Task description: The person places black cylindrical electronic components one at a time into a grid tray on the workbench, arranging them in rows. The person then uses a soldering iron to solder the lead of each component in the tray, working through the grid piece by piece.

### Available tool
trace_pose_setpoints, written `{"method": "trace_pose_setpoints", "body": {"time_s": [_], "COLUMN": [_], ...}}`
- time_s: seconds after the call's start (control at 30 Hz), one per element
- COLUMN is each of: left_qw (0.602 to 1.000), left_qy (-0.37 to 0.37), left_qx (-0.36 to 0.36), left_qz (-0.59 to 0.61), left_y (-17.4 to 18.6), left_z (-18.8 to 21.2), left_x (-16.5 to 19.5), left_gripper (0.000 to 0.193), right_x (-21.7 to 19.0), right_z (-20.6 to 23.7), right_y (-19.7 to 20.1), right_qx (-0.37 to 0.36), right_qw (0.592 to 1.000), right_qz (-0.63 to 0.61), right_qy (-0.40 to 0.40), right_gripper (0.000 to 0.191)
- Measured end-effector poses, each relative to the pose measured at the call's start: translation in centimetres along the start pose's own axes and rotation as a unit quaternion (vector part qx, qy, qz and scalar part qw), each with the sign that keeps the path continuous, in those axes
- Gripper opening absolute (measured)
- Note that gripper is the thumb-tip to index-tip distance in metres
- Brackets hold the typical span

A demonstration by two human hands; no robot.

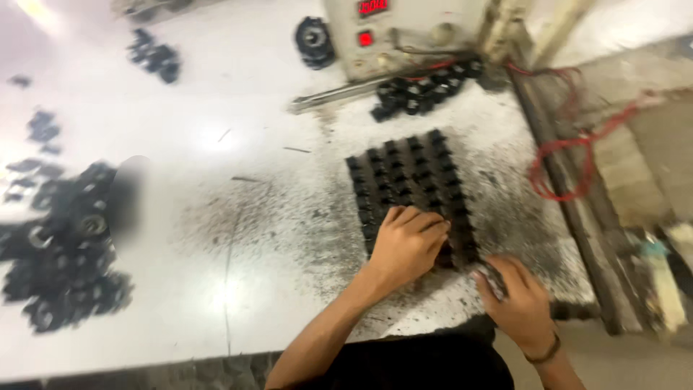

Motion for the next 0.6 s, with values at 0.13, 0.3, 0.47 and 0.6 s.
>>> {"method": "trace_pose_setpoints", "body": {"time_s": [0.13, 0.3, 0.47, 0.6], "left_qw": [0.960, 0.856, 0.853, 0.836], "left_qy": [0.177, 0.364, 0.399, 0.381], "left_qx": [0.112, 0.159, 0.169, 0.134], "left_qz": [-0.186, -0.332, -0.290, -0.372], "left_y": [11.3, 22.0, 21.2, 18.8], "left_z": [6.2, 13.6, 14.0, 12.6], "left_x": [-8.9, -15.9, -18.3, -19.0], "left_gripper": [0.024, 0.029, 0.015, 0.019], "right_x": [2.8, 7.0, 9.6, 13.7], "right_z": [2.3, 1.4, 2.0, 2.0], "right_y": [-1.5, -5.5, 0.1, 13.9], "right_qx": [0.009, -0.007, 0.086, 0.118], "right_qw": [0.997, 0.995, 0.992, 0.948], "right_qz": [0.029, 0.060, 0.037, 0.271], "right_qy": [-0.066, -0.076, -0.086, -0.115], "right_gripper": [0.033, 0.036, 0.034, 0.028]}}
Point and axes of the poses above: each hand's wrist, its own z-axis away from the middle knuckle, its own y-axis out of the back of the hand, x = y × z, the point moved 6 cm from there along -z, towards the middle knuckle
